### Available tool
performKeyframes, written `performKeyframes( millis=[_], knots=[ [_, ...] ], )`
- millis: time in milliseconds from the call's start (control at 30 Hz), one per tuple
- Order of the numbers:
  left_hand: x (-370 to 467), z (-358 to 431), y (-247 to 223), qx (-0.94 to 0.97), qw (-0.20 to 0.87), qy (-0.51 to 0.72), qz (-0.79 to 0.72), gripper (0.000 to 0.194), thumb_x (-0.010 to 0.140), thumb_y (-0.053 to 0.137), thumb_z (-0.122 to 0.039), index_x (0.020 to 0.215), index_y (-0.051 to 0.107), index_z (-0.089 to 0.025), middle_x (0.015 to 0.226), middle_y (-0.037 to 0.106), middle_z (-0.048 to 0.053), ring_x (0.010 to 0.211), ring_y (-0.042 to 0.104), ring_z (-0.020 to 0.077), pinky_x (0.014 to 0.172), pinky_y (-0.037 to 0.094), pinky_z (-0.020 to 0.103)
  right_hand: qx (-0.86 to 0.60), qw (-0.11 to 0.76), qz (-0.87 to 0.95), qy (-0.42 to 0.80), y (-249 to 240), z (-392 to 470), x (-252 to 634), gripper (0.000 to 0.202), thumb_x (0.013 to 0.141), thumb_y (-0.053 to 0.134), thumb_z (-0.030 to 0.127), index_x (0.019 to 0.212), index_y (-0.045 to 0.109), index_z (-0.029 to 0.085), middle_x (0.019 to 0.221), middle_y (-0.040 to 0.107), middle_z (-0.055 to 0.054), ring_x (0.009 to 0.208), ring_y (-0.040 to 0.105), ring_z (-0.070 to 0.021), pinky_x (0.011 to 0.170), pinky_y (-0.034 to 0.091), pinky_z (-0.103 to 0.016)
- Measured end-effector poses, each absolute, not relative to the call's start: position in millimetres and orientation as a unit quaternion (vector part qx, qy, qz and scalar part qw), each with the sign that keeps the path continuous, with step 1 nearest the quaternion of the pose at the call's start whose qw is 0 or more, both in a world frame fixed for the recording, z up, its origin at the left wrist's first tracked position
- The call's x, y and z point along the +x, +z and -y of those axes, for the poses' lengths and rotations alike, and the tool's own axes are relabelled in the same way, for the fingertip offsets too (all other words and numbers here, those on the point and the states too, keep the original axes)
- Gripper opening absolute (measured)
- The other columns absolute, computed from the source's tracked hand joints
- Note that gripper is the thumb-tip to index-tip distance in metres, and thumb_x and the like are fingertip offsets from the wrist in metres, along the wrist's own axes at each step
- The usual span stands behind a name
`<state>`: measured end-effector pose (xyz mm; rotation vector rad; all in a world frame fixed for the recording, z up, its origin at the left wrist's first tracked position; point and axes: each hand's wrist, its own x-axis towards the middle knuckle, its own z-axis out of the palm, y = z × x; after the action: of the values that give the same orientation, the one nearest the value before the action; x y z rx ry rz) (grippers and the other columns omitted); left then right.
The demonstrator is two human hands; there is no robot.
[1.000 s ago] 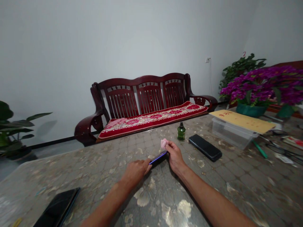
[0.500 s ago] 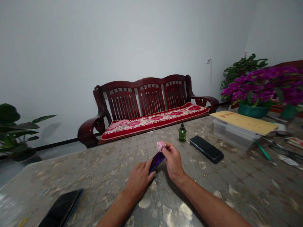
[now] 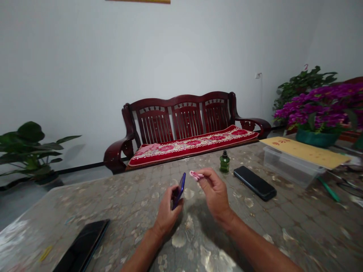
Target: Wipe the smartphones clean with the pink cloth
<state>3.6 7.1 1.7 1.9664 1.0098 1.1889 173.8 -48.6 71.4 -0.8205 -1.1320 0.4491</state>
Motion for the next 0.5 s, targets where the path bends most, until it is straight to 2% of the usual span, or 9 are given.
performKeyframes(
  millis=[167, 300, 500],
  knots=[
    [2, 0, 19, 0.757, 0.292, 0.476, -0.338, 0.037, 0.084, 0.061, -0.038, 0.115, 0.057, -0.019, 0.102, 0.067, 0.007, 0.091, 0.065, 0.0246, 0.084, 0.054, 0.041, -0.354, 0.660, 0.662, 0.022, 85, 59, 180, 0.018, 0.095, 0.057, 0.017, 0.103, 0.071, 0.026, 0.093, 0.068, -0.003, 0.090, 0.062, -0.0190, 0.081, 0.050, -0.033],
    [5, 8, 18, 0.761, 0.288, 0.479, -0.329, 0.035, 0.085, 0.058, -0.034, 0.118, 0.057, -0.020, 0.110, 0.067, 0.008, 0.099, 0.064, 0.0268, 0.087, 0.053, 0.041, -0.307, 0.609, 0.729, -0.059, 87, 70, 173, 0.030, 0.095, 0.053, 0.009, 0.114, 0.067, 0.027, 0.098, 0.070, -0.004, 0.093, 0.063, -0.0198, 0.080, 0.050, -0.035],
    [3, 12, 7, 0.766, 0.282, 0.471, -0.336, 0.037, 0.085, 0.059, -0.032, 0.119, 0.056, -0.020, 0.111, 0.067, 0.008, 0.099, 0.065, 0.0256, 0.087, 0.054, 0.041, -0.354, 0.550, 0.743, -0.140, 84, 60, 183, 0.030, 0.094, 0.051, 0.008, 0.113, 0.067, 0.026, 0.098, 0.070, -0.005, 0.093, 0.062, -0.0213, 0.080, 0.048, -0.036]
  ],
)
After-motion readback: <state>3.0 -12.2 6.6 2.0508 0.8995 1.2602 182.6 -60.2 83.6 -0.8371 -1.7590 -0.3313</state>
